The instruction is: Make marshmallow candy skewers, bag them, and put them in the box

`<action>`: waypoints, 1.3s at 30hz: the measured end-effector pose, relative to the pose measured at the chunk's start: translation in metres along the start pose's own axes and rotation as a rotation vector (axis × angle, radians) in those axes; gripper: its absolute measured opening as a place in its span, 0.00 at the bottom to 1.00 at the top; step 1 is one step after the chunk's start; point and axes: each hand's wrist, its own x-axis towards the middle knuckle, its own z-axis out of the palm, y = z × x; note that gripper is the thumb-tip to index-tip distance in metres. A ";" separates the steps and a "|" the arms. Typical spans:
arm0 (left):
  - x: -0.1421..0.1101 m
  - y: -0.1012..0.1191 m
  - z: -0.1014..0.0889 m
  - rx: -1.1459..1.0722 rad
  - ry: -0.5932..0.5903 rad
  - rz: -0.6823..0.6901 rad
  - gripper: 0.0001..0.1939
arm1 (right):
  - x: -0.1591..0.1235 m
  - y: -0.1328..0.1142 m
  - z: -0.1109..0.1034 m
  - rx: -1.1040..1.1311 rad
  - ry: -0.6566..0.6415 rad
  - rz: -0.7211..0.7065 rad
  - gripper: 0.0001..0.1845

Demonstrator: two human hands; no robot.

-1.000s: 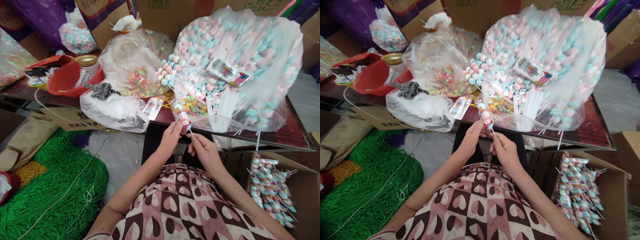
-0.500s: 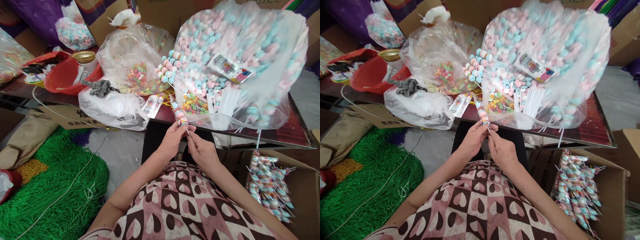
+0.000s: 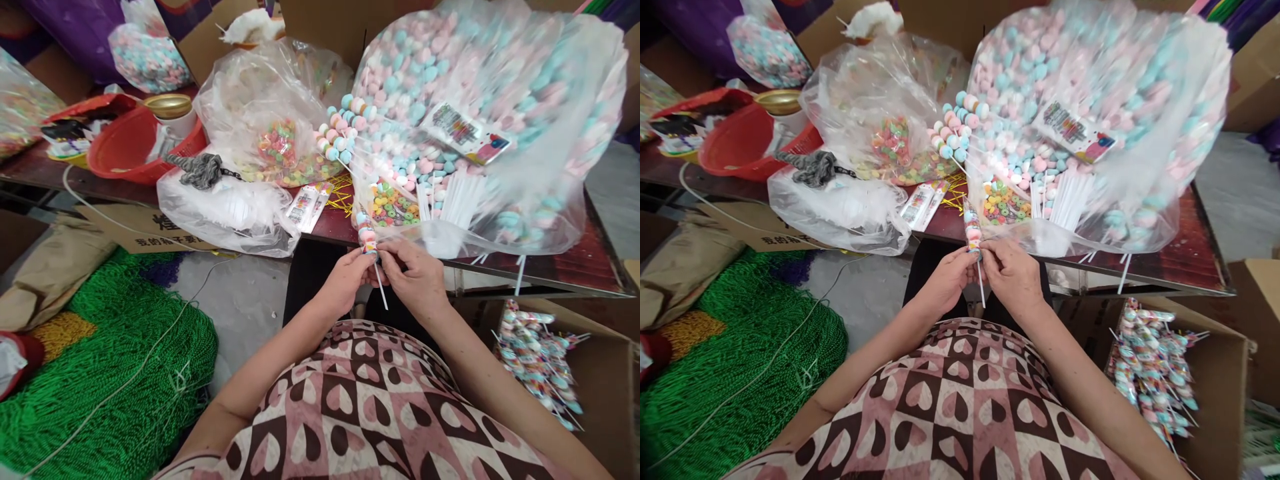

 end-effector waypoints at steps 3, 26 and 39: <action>0.002 -0.003 -0.002 0.007 -0.004 -0.006 0.07 | 0.000 -0.002 -0.001 -0.025 -0.028 0.037 0.11; -0.004 -0.006 -0.001 0.066 -0.043 -0.031 0.15 | -0.002 0.010 -0.005 0.498 -0.128 0.514 0.10; -0.006 -0.004 0.003 0.225 -0.001 -0.004 0.17 | -0.003 0.012 -0.002 -0.296 -0.029 -0.083 0.13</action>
